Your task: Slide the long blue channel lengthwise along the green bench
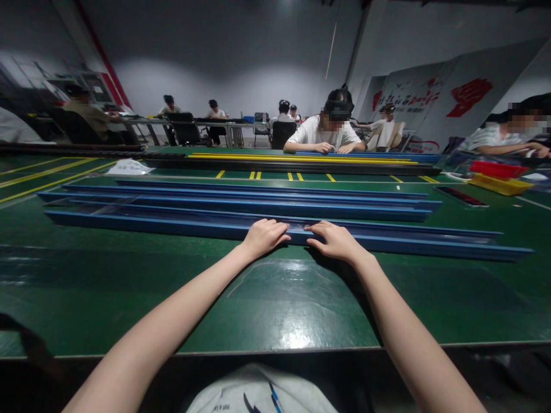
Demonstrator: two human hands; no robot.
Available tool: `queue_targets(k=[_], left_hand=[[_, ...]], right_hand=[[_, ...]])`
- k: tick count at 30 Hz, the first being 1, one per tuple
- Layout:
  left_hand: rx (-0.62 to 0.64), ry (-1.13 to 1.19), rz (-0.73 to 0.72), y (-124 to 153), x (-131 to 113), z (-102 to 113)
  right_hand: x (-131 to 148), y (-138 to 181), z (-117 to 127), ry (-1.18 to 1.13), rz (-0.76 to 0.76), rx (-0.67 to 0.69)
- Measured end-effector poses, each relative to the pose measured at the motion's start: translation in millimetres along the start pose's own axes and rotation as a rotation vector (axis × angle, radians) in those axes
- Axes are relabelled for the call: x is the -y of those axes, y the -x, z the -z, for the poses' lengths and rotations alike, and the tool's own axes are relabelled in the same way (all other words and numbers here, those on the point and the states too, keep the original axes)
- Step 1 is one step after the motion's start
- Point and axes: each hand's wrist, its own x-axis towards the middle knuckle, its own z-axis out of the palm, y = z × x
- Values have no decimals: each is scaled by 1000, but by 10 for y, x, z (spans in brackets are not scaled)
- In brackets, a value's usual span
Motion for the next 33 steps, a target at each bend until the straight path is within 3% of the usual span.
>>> queue_targets(k=[16,33], left_hand=[[109,68,22,-27,-2,89],[184,-22,49,-71,-46,83]], right_hand=[[23,-2,23,-12,-5,10],[24,-2,24,-2,-4,2]])
